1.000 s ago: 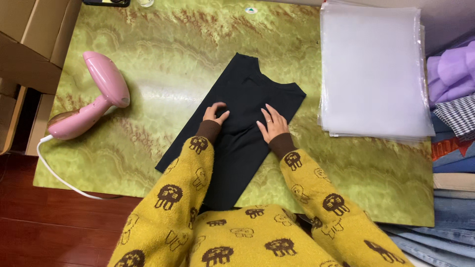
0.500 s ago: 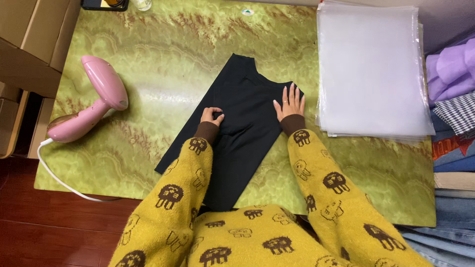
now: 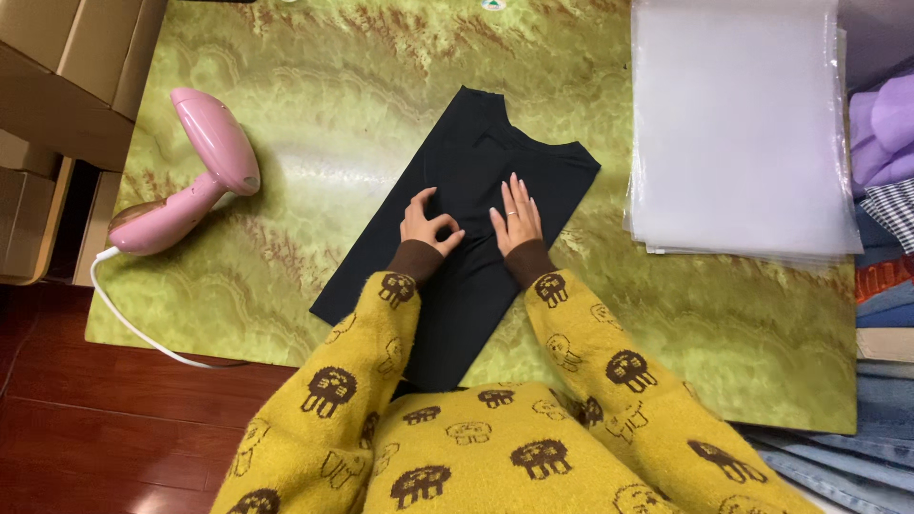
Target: The person folds a black t-shirt on a table, places it into a clear plastic bag, and then puts the bagged shirt into a cardboard box. The process includes folding the sleeves and body, sealing the bag, and positioning the package inside the box.
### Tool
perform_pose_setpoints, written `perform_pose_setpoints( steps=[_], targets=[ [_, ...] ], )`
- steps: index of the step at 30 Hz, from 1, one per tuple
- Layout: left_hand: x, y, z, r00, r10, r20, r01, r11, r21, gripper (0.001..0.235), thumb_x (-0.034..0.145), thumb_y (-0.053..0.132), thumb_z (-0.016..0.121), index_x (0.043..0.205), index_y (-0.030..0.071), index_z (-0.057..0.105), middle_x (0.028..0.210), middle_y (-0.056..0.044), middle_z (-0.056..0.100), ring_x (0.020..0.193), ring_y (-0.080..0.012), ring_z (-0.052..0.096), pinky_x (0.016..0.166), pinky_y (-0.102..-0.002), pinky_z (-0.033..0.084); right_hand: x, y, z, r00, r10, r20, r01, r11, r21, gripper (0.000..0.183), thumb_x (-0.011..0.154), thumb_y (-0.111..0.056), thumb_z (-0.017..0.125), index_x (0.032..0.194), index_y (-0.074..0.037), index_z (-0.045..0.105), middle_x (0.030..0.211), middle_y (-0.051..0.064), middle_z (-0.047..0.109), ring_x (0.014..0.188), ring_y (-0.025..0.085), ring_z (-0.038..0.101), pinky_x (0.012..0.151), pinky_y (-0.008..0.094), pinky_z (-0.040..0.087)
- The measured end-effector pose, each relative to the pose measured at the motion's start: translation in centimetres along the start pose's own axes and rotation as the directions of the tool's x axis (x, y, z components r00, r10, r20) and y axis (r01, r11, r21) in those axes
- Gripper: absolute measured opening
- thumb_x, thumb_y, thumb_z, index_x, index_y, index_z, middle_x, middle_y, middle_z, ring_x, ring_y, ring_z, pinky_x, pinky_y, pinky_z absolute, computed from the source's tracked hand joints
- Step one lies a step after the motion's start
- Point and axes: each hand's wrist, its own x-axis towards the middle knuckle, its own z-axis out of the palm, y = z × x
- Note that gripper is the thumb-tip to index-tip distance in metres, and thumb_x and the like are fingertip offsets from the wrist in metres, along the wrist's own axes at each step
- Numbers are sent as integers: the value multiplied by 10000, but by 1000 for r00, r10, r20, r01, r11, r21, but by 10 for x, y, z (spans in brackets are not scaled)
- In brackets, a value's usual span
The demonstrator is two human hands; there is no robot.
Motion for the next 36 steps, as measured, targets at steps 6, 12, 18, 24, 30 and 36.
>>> perform_pose_setpoints(
  steps=[6,12,18,24,30,36],
  targets=[
    [-4,14,24,995,81,59,-94,954,285,240,709,323,701,748,132,561,1388,-51,222,1308,-293,129,997,-532,104,-12,2,-25,977,17,-214,-24,999,-27,443,932,-300,389,1319,-86,354,1366,116,305,1209,286,376,950,393,368],
    [9,-18,47,991,125,40,-131,931,342,249,784,298,634,670,130,489,1251,-5,332,1273,-214,210,983,-500,145,-29,1,-24,994,-12,-108,-13,973,-229,560,893,-424,421,1322,-72,345,1389,153,268,1265,295,300,1011,411,255],
    [14,-43,56,998,23,58,-35,975,220,263,787,399,613,720,162,518,1211,24,342,1245,-198,250,987,-500,152,-28,2,-25,1000,14,-27,-19,973,-228,631,890,-491,383,1351,-73,277,1409,163,206,1296,299,231,1031,440,210],
    [-5,-27,16,998,50,23,-54,978,204,306,805,458,568,674,182,560,1215,51,349,1244,-180,249,980,-449,166,-48,3,-32,942,-148,-303,97,979,-178,351,835,-382,541,1127,-188,550,1252,15,463,1171,199,443,983,403,304],
    [-17,-34,31,992,18,125,-52,959,277,215,707,433,648,673,225,609,1288,68,304,1278,-206,184,990,-474,154,-58,-3,-28,977,-209,-36,205,974,-97,499,802,-456,552,1245,-241,471,1340,19,385,1225,213,383,1005,414,274],
    [-19,-36,8,995,-99,7,95,976,197,228,751,414,642,681,200,606,1236,54,328,1255,-194,221,972,-407,194,-57,-20,-49,965,-150,216,193,961,-195,771,754,-667,438,1372,-241,261,1450,83,146,1321,281,176,1047,448,155]
  ],
)
